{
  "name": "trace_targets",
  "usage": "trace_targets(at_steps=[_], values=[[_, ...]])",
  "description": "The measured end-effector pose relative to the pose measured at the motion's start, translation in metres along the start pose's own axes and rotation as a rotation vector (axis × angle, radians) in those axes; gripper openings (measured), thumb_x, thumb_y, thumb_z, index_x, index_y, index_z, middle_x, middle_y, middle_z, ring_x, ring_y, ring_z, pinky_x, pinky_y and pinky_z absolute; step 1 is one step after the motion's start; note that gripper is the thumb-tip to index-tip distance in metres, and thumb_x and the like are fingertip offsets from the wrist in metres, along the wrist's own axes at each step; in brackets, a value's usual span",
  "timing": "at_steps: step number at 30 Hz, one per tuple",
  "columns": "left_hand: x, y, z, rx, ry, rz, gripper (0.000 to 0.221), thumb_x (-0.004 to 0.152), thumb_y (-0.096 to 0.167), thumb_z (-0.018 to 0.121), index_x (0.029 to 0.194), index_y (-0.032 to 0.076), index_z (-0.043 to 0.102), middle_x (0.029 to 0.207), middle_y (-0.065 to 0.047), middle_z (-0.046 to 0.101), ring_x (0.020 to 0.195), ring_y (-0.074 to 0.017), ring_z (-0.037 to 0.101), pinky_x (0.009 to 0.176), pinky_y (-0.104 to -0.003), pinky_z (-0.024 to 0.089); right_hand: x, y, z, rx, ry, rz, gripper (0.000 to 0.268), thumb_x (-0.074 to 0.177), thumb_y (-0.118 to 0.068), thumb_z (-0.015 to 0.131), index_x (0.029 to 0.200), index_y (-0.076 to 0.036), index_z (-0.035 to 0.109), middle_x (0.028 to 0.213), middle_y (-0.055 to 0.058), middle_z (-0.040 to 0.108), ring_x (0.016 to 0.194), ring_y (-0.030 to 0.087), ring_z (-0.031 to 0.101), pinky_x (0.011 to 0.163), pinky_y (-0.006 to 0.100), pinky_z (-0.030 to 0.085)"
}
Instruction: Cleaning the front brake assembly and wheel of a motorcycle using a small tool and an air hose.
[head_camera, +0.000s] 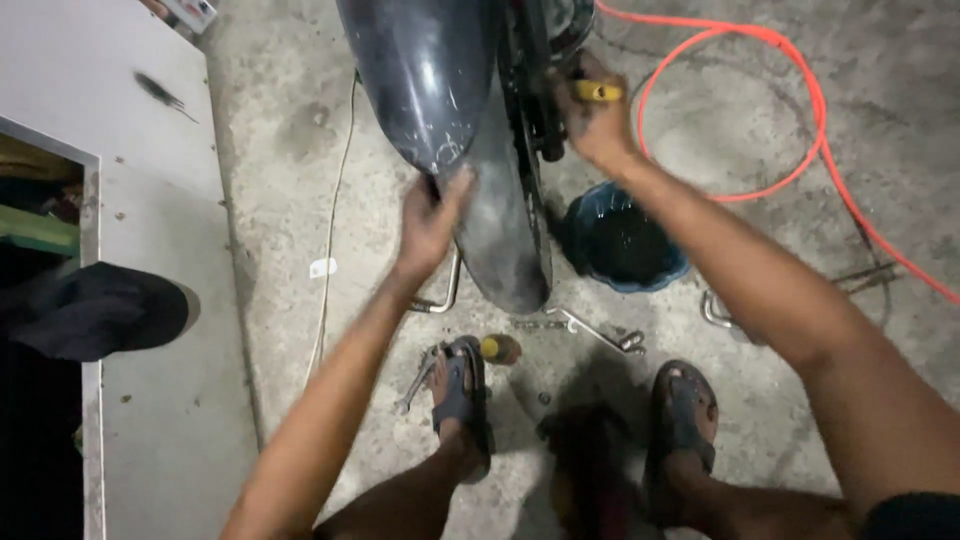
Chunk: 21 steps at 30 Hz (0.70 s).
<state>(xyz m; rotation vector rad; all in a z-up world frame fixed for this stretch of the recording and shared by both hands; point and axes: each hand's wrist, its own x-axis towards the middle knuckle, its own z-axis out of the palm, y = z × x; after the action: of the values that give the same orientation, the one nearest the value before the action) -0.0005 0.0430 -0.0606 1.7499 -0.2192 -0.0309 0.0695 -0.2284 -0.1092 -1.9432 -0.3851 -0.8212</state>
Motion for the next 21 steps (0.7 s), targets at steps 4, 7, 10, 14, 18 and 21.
trace_targets(at_steps=[4, 7, 10, 14, 18, 21], values=[[-0.070, -0.024, 0.004, 0.100, -0.201, 0.244, 0.050, 0.094, 0.028, 0.073, 0.131, 0.002, 0.053, 0.123, -0.013, 0.064, 0.112, -0.0230, 0.063, 0.095, -0.036, 0.053, -0.046, 0.047, 0.020, 0.109, -0.128, 0.236, 0.013, 0.101, -0.018, 0.057, 0.094, -0.010, 0.064, 0.078, 0.002, 0.062, 0.070, 0.011, 0.052, 0.057, 0.033, 0.041], [-0.088, -0.101, -0.015, 0.515, -0.535, 0.294, 0.055, 0.085, 0.018, 0.075, 0.131, 0.000, 0.052, 0.118, -0.020, 0.065, 0.106, -0.0341, 0.065, 0.088, -0.043, 0.054, -0.093, 0.075, 0.007, -0.167, -0.474, 0.445, 0.019, 0.092, -0.019, 0.058, 0.084, -0.005, 0.069, 0.075, 0.014, 0.068, 0.068, 0.024, 0.062, 0.060, 0.042, 0.048], [-0.068, -0.179, -0.043, 0.773, -0.650, 0.118, 0.047, 0.084, 0.011, 0.073, 0.128, 0.004, 0.057, 0.122, -0.022, 0.066, 0.110, -0.0387, 0.066, 0.090, -0.044, 0.053, -0.072, 0.075, -0.010, -0.125, -0.422, 0.624, 0.021, 0.096, -0.027, 0.067, 0.087, -0.008, 0.066, 0.078, 0.014, 0.068, 0.068, 0.026, 0.065, 0.060, 0.042, 0.051], [-0.025, -0.078, -0.048, 0.262, -0.078, -0.278, 0.070, 0.094, 0.062, 0.043, 0.129, 0.007, 0.070, 0.135, -0.012, 0.069, 0.129, -0.0197, 0.061, 0.113, -0.032, 0.041, -0.007, 0.054, -0.010, 0.261, -0.030, 0.172, 0.019, 0.108, 0.006, 0.067, 0.097, -0.005, 0.054, 0.087, 0.005, 0.061, 0.084, 0.012, 0.057, 0.067, 0.028, 0.042], [0.004, 0.044, -0.005, -0.052, -0.042, -0.185, 0.102, 0.080, 0.079, 0.036, 0.152, 0.007, 0.035, 0.153, -0.020, 0.051, 0.137, -0.0357, 0.056, 0.108, -0.050, 0.048, 0.021, 0.023, 0.017, 0.128, 0.144, 0.227, 0.014, 0.107, -0.015, 0.069, 0.096, -0.010, 0.062, 0.075, -0.002, 0.062, 0.070, 0.005, 0.051, 0.059, 0.026, 0.042], [0.006, 0.051, 0.028, -0.202, 0.010, -0.005, 0.082, 0.079, 0.042, 0.078, 0.143, 0.006, 0.041, 0.145, -0.020, 0.059, 0.132, -0.0307, 0.059, 0.112, -0.045, 0.050, -0.027, 0.038, 0.022, 0.125, 0.050, 0.427, 0.025, 0.104, -0.032, 0.066, 0.092, -0.010, 0.069, 0.088, 0.005, 0.075, 0.080, 0.011, 0.067, 0.060, 0.034, 0.051]])
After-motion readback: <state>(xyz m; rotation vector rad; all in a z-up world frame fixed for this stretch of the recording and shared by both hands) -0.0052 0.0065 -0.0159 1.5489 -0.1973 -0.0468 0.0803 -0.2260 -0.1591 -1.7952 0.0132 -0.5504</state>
